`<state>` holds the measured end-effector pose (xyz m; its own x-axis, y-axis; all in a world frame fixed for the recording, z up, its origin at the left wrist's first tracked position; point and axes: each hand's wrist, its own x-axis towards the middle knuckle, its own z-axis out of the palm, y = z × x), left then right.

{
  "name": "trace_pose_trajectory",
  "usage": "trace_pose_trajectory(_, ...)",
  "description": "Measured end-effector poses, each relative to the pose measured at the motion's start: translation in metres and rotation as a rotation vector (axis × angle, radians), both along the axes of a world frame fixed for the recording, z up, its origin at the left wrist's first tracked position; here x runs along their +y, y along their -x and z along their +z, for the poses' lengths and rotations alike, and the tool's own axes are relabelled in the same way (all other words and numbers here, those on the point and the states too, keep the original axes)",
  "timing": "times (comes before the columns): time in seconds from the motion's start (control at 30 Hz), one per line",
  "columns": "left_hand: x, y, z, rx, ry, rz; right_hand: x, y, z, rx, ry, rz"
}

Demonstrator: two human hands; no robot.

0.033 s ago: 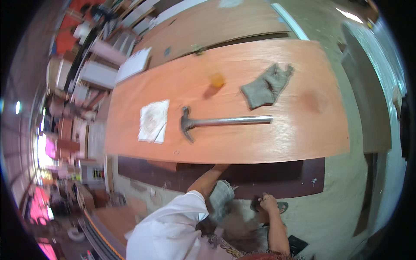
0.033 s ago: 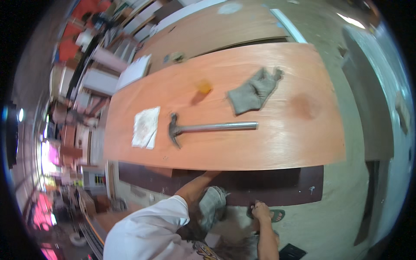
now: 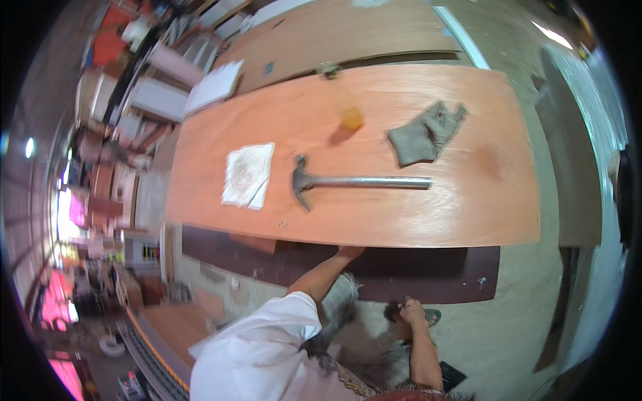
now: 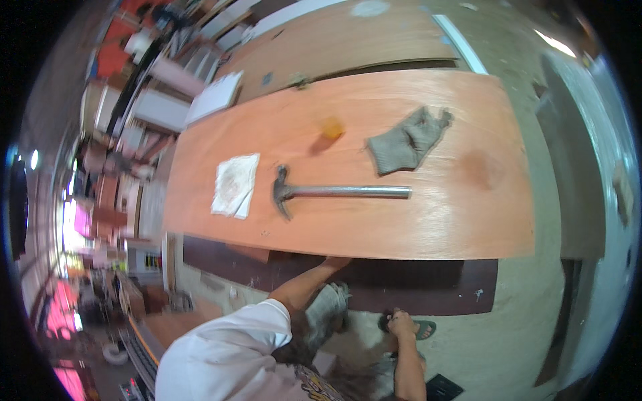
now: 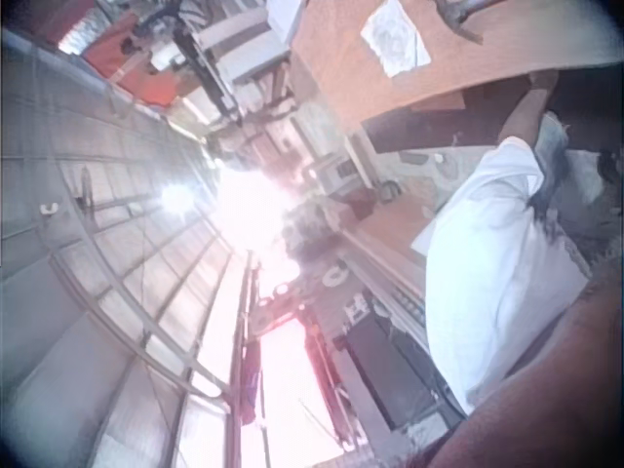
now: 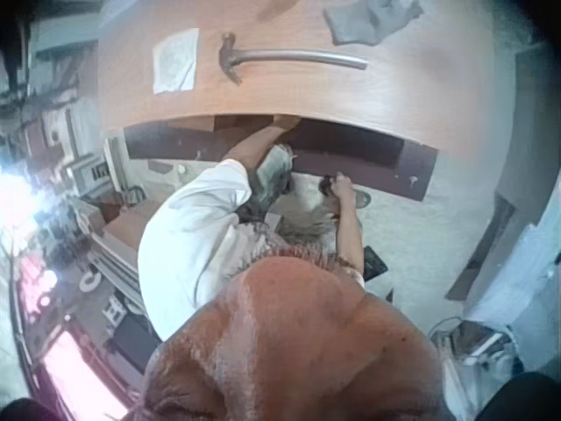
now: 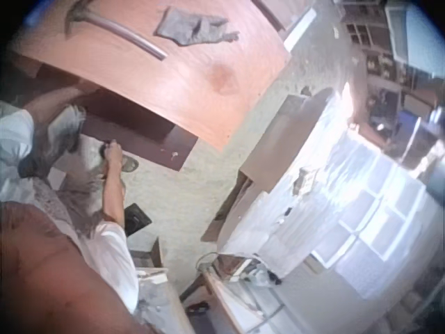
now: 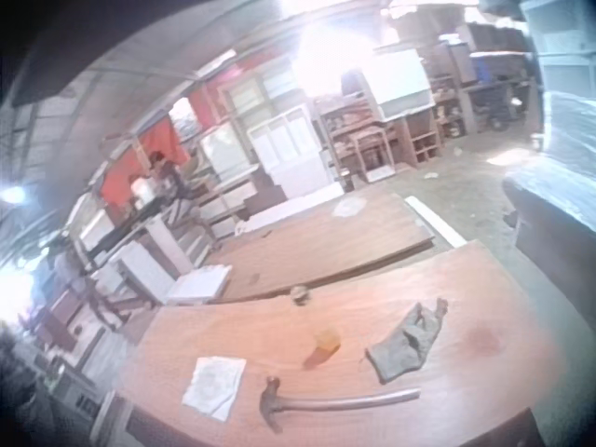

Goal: The person hammers a small wooden piece into a curved wooden furniture component using a hammer and a cloth. They then use a metal ruler to measure and align the piece within the furniture frame.

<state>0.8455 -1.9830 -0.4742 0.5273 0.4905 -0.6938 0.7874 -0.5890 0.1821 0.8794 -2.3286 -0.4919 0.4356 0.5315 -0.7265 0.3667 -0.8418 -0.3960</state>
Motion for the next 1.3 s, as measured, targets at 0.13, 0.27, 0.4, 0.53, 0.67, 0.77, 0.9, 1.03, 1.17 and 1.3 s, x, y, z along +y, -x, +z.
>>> trace_pose_trajectory(0.13, -0.080, 0.083, 0.108, -0.706, 0.050, -0.010, -0.029, 0.029, 0.045, -0.019, -0.098, 0.165)
trace_pose_trajectory(0.27, -0.032, 0.118, 0.267, -1.123, -0.464, -0.198, -0.051, 0.041, 0.146, -0.202, -0.230, -0.155)
trace_pose_trajectory(0.4, 0.122, 0.132, 0.287, -0.740, -1.053, 0.199, -0.095, 0.053, 0.209, -0.240, -0.165, -0.338)
trace_pose_trajectory(0.53, 0.223, 0.149, 0.285, -0.430, -0.679, 0.138, -0.165, 0.074, 0.222, 0.030, -0.099, -0.445)
trace_pose_trajectory(0.67, 0.253, 0.170, 0.245, -0.933, -0.536, 0.608, -0.061, 0.078, 0.343, 0.053, -0.011, -0.240)
trace_pose_trajectory(0.77, 0.206, 0.150, 0.357, -1.068, -0.104, 0.807, 0.052, 0.118, 0.424, -0.084, -0.378, -0.120)
trace_pose_trajectory(0.9, 0.102, 0.172, 0.410, -1.233, 0.369, 0.970, 0.205, 0.129, 0.507, -0.165, -0.904, 0.267)
trace_pose_trajectory(1.03, 0.027, 0.153, 0.423, -1.632, 0.677, 0.965, 0.314, 0.121, 0.544, 0.000, -1.079, 0.452)
trace_pose_trajectory(1.17, 0.035, 0.228, 0.516, -1.553, 0.731, 1.095, 0.375, 0.084, 0.515, 0.128, -1.058, 0.481)
trace_pose_trajectory(1.3, 0.012, 0.253, 0.544, -1.784, 0.469, 1.272, 0.397, 0.042, 0.535, 1.163, -0.437, 0.152)
